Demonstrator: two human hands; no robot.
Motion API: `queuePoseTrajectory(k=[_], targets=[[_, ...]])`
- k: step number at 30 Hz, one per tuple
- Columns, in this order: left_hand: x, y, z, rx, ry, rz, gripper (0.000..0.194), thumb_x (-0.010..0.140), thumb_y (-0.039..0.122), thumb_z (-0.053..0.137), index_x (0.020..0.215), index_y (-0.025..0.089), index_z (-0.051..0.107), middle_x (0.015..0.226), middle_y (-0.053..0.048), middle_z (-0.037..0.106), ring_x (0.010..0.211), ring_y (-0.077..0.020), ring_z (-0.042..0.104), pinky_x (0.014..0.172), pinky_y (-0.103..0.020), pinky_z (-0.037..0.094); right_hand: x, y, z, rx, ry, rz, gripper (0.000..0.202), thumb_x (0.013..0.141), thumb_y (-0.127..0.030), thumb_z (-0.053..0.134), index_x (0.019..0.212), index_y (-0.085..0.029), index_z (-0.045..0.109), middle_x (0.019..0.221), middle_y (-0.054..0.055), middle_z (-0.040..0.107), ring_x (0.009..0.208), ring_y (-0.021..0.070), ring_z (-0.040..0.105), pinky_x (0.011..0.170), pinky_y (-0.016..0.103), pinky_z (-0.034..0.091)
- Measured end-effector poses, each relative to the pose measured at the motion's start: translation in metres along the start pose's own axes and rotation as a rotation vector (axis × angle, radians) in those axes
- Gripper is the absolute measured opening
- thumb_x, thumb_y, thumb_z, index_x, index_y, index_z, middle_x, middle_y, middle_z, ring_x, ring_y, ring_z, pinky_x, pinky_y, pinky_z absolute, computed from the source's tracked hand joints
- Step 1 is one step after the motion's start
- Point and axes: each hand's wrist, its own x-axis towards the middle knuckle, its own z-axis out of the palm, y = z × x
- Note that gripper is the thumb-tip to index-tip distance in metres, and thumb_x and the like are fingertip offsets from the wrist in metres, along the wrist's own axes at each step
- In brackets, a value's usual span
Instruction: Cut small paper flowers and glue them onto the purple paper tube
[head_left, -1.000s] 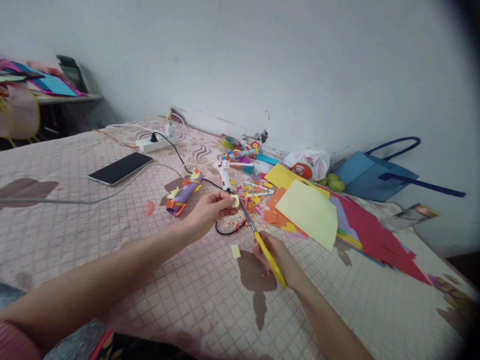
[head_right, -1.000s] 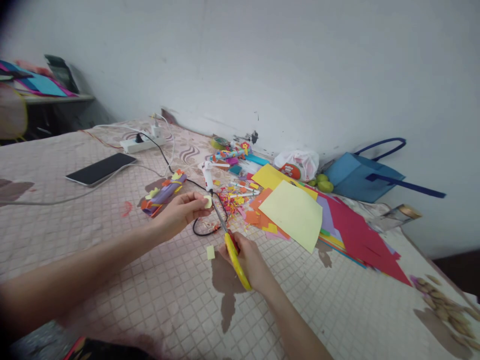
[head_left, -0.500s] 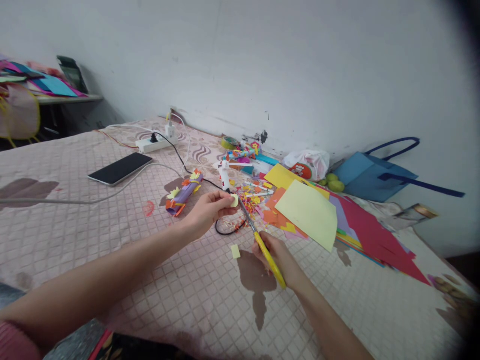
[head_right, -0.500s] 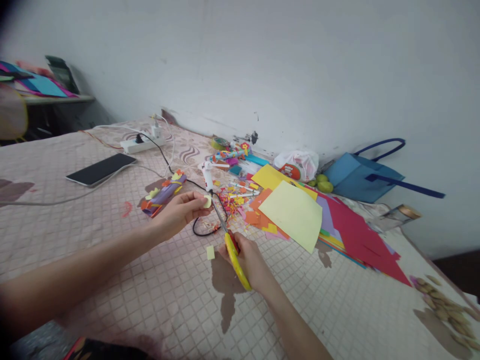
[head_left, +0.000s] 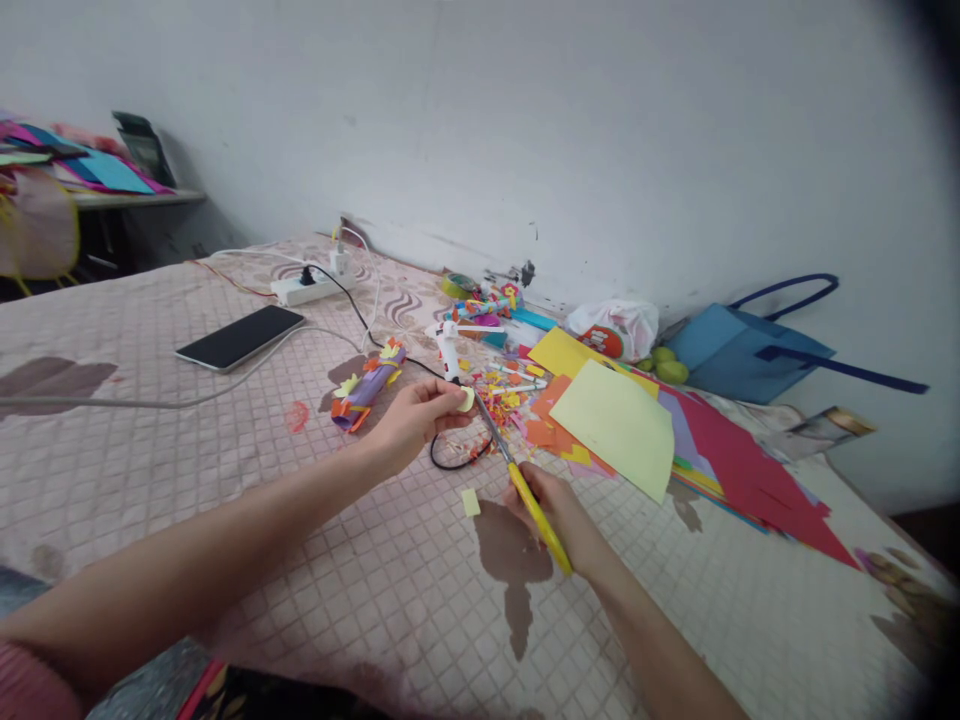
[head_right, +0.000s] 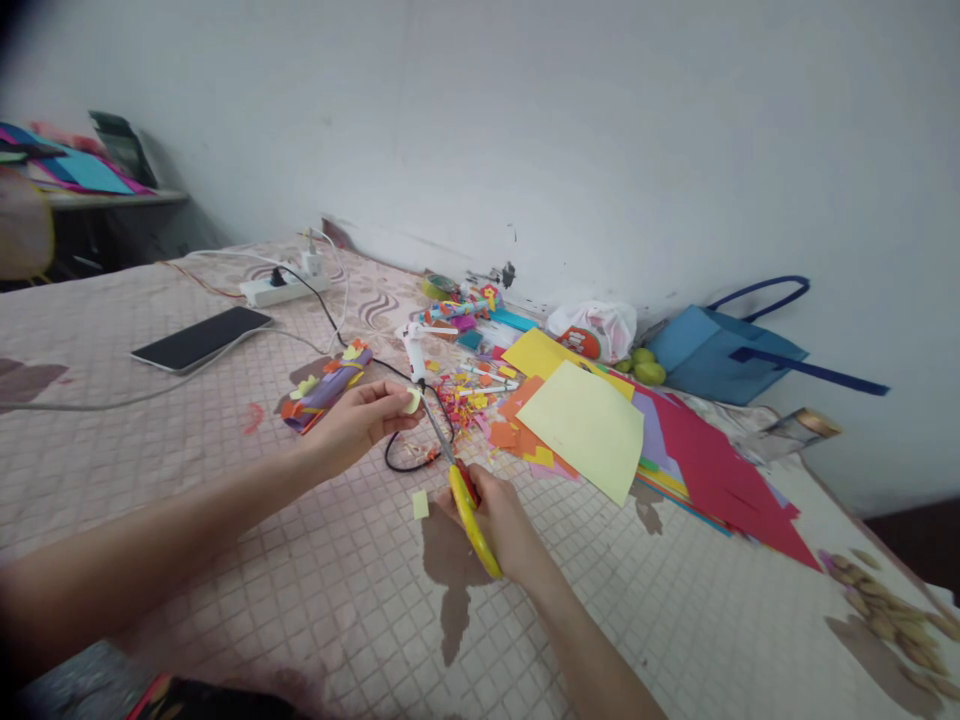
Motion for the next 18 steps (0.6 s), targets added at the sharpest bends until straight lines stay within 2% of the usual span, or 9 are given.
queuePoseTrajectory(k=[9, 13, 15, 18], targets=[[0.001, 0.001, -0.001, 0.011, 0.0, 0.015, 0.014, 0.069, 0.023, 0.068, 0.07, 0.013, 0.058, 0.075, -0.004, 0.065, 0.071, -0.0113, 0.061, 0.069, -0.023, 0.048, 0.002, 0.0, 0.001, 0.01, -0.029, 0.042, 0.017, 0.074, -0.03, 0.05, 0.064, -0.02, 0.041, 0.051, -0.007, 0.04, 0.039, 0.0067, 0.036, 0.037, 0.018, 0.031], [0.002, 0.002, -0.002, 0.007, -0.025, 0.017, 0.016, 0.068, 0.022, 0.07, 0.069, 0.012, 0.056, 0.074, -0.003, 0.065, 0.071, -0.0114, 0.062, 0.072, -0.025, 0.049, 0.0, 0.005, 0.001, 0.04, -0.12, 0.087, 0.031, 0.08, -0.048, 0.044, 0.068, -0.021, 0.039, 0.047, -0.008, 0.036, 0.034, 0.0072, 0.035, 0.033, 0.019, 0.031], [0.003, 0.002, -0.002, 0.0, -0.044, 0.008, 0.017, 0.067, 0.021, 0.07, 0.069, 0.013, 0.056, 0.075, -0.003, 0.065, 0.071, -0.0115, 0.062, 0.074, -0.025, 0.049, -0.001, 0.008, 0.0, 0.052, -0.16, 0.067, 0.039, 0.082, -0.058, 0.037, 0.071, -0.02, 0.04, 0.047, -0.008, 0.037, 0.034, 0.0075, 0.036, 0.034, 0.019, 0.033], [0.004, 0.003, -0.002, 0.001, -0.057, -0.016, 0.018, 0.067, 0.02, 0.071, 0.069, 0.013, 0.055, 0.074, -0.002, 0.065, 0.071, -0.011, 0.062, 0.073, -0.025, 0.049, -0.001, 0.013, -0.001, 0.042, -0.161, 0.01, 0.046, 0.081, -0.064, 0.034, 0.071, -0.02, 0.04, 0.049, -0.007, 0.038, 0.034, 0.0071, 0.038, 0.034, 0.019, 0.035]])
